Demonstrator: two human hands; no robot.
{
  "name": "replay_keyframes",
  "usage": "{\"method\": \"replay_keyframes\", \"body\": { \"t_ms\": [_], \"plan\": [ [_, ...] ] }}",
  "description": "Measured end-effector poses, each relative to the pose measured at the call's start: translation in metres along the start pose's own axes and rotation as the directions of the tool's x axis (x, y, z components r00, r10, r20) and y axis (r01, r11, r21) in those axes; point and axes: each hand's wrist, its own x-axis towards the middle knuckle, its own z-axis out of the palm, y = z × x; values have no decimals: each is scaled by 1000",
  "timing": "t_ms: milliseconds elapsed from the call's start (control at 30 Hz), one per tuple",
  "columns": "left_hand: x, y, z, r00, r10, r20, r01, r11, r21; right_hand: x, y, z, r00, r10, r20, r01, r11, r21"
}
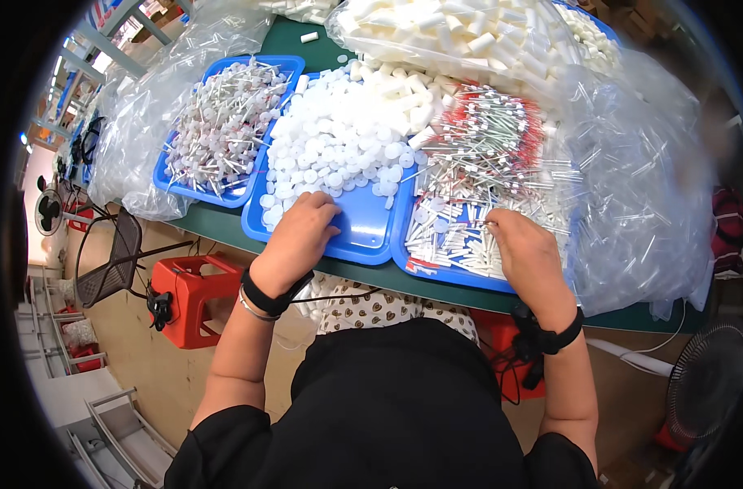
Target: The person sits at a workbench and repeatedly assembles small white plastic components by hand. They pick a white cap from a blue tray, insert a metal pin into it, and place the finished unit into a separate tray. The process is continuous and repetitive throughout the clip.
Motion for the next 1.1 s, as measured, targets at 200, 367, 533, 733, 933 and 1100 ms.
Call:
{"method": "replay_keyframes", "body": {
  "t_ms": [200, 367, 533, 733, 933, 1100],
  "plan": [
    [18, -11, -17, 932, 52, -358, -26, 997, 76, -2, -4, 1, 1000, 0, -14, 1, 999, 52],
    [70, -34, -2, 913, -34, -407, 99, 985, 138, 3, -13, 6, 998, -43, 41, 40, 996, 73],
    [88, -26, 3, 947, -56, -316, 87, 993, 84, 2, -12, 8, 997, -19, 75, 13, 996, 89],
    [69, -9, 16, 977, -135, -164, 135, 991, -10, 1, -13, 7, 997, -15, 82, 7, 995, 97],
    [38, 15, 13, 984, -65, -167, 62, 998, -28, -3, -14, 1, 996, 0, 91, -7, 997, 80],
    [50, -20, -23, 957, -68, -283, 99, 991, 95, -6, -16, -4, 995, 28, 100, -36, 997, 75]
  ]
}}
